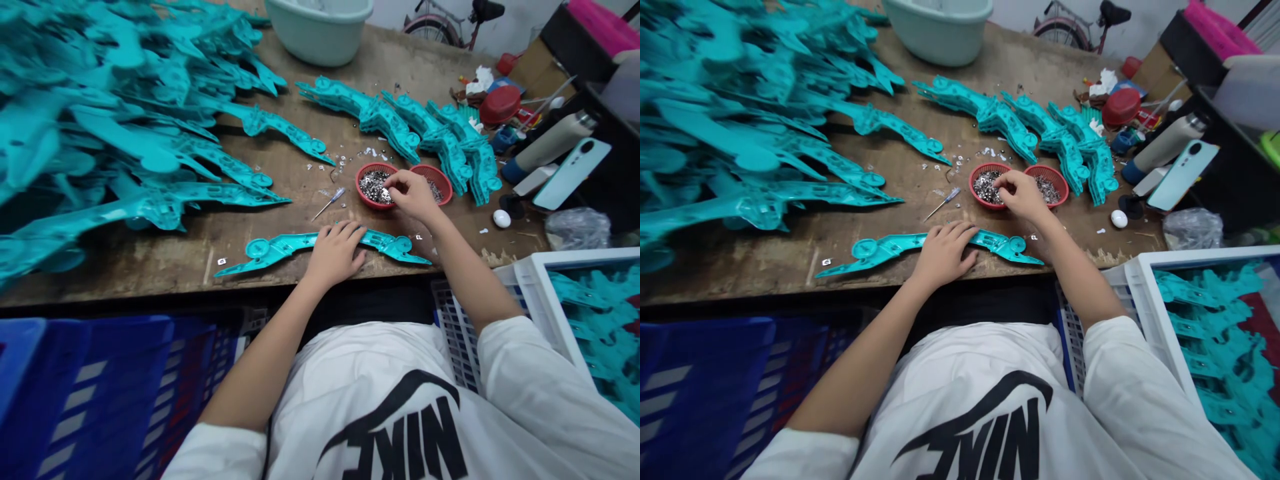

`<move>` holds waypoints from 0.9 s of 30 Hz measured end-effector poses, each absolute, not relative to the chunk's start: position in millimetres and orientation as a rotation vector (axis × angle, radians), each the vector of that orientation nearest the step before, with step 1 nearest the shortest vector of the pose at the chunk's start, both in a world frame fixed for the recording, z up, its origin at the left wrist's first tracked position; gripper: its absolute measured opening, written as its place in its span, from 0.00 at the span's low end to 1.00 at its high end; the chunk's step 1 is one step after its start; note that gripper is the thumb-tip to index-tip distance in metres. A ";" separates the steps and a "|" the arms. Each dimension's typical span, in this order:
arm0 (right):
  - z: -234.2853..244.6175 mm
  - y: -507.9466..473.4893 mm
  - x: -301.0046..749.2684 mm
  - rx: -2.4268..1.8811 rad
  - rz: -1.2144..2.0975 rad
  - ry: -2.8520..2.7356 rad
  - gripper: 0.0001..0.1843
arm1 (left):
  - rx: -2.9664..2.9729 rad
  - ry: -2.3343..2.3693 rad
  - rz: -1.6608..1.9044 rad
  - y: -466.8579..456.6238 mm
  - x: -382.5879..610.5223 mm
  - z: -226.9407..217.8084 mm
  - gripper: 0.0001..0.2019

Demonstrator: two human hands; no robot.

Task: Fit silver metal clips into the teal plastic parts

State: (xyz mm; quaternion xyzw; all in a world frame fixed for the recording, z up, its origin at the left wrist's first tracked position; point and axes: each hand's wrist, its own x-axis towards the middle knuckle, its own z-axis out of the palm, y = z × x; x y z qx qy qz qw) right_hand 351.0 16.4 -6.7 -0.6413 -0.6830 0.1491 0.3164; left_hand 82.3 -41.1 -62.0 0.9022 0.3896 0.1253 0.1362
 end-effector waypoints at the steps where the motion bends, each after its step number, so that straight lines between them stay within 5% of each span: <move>1: -6.8 14.1 348.7 -1.678 0.423 -1.778 0.14 | 2.604 1.140 0.373 -41.2 82.3 -63.1 0.34; 6: -9.8 -14.4 321.0 -1.565 0.541 -1.699 0.12 | 2.595 1.167 0.389 -42.2 82.3 -65.9 0.42; 25: 10.3 -39.1 310.6 -1.368 0.785 -1.877 0.03 | 2.620 1.128 0.312 -42.2 83.1 -56.1 0.36; 27: 13.4 -35.8 315.6 -1.367 0.835 -1.914 0.08 | 2.622 1.115 0.310 -42.2 83.0 -55.8 0.36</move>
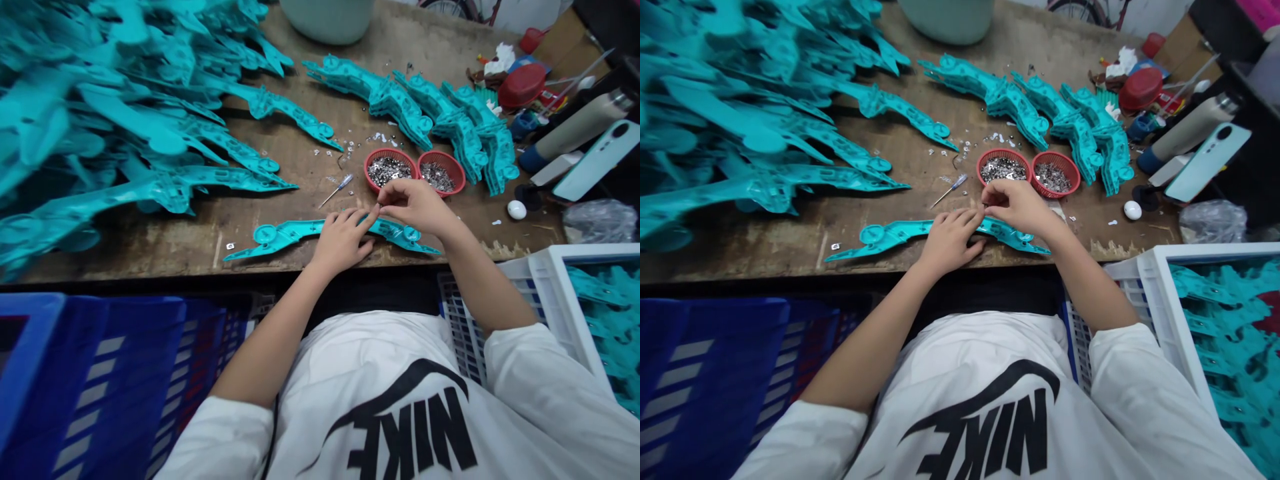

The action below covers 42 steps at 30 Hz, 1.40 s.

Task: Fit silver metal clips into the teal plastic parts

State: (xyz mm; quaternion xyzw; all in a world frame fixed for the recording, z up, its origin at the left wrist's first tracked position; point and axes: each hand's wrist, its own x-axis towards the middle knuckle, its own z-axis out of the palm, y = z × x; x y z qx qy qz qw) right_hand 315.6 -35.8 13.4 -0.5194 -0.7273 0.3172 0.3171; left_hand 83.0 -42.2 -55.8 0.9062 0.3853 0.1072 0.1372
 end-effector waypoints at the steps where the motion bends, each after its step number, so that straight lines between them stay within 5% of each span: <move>1: 14.7 -34.1 317.9 -1.352 0.839 -1.949 0.11 | 2.623 1.109 0.309 -42.3 83.1 -55.7 0.35; 7: 15.6 -28.9 332.9 -1.354 0.699 -2.225 0.06 | 2.614 1.080 0.350 -42.4 82.5 -56.0 0.35; 14: -15.0 -28.0 347.1 -1.346 0.779 -2.342 0.09 | 2.638 0.986 0.408 -41.9 79.8 -62.3 0.22; 42: -30.7 -30.7 350.3 -1.131 0.740 -2.472 0.10 | 2.607 0.974 0.449 -40.9 81.1 -66.4 0.23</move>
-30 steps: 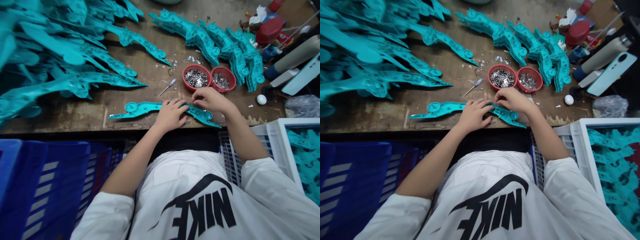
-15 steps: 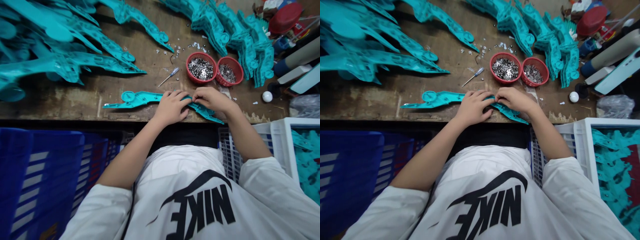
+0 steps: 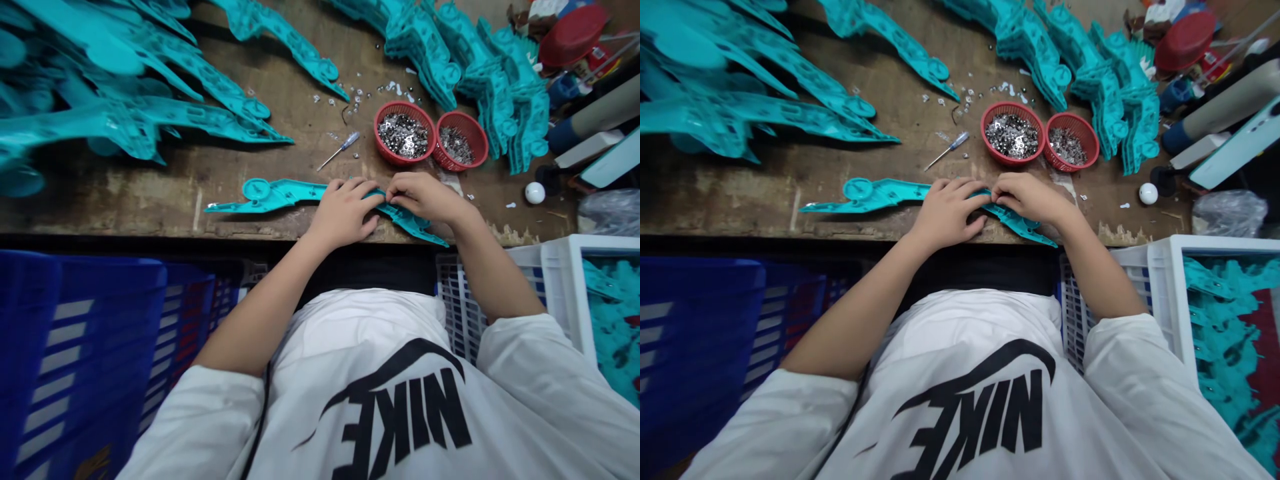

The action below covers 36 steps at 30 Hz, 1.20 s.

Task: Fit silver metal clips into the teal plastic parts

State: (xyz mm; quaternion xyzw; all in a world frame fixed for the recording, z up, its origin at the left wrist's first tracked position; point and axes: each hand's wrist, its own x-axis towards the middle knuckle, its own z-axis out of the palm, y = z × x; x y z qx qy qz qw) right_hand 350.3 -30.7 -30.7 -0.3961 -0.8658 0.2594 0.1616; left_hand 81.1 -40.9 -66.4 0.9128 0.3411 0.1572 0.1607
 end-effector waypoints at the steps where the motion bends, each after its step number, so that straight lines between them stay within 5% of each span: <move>1: -31.0 -31.8 349.7 -1.147 0.735 -2.461 0.09 | 2.606 0.973 0.452 -41.0 81.2 -66.4 0.24; 36: -34.6 -29.4 351.0 -1.162 0.749 -2.349 0.10 | 2.593 0.974 0.503 -40.3 81.9 -70.4 0.23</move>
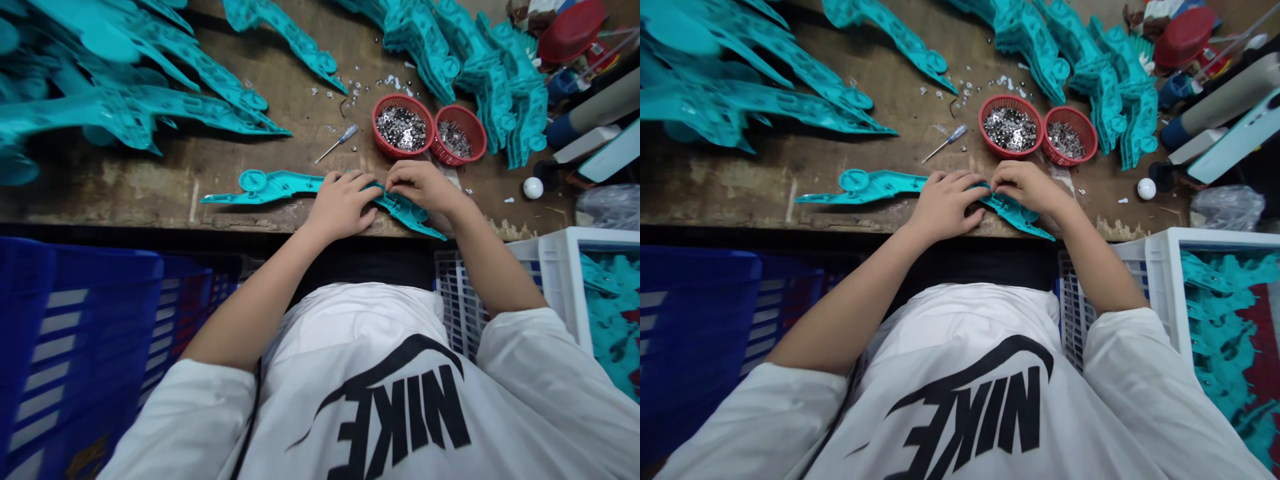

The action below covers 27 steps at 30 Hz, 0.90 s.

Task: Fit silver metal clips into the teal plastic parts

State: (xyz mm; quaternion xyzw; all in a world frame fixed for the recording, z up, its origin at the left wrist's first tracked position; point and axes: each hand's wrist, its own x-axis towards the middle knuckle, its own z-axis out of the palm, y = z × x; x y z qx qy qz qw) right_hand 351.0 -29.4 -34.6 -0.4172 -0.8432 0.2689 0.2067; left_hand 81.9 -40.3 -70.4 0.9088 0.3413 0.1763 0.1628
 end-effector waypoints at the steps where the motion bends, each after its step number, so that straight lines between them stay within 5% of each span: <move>1: -34.1 -28.6 352.0 -1.174 0.769 -2.336 0.10 | 2.595 0.971 0.503 -40.1 81.9 -70.7 0.23; 20: -26.9 -26.7 354.6 -1.272 0.750 -2.365 0.13 | 2.585 0.987 0.513 -40.6 82.7 -72.1 0.23; 27: -38.8 -58.0 407.2 -1.740 0.276 -1.940 0.15 | 2.562 1.002 0.492 -43.2 83.1 -66.6 0.25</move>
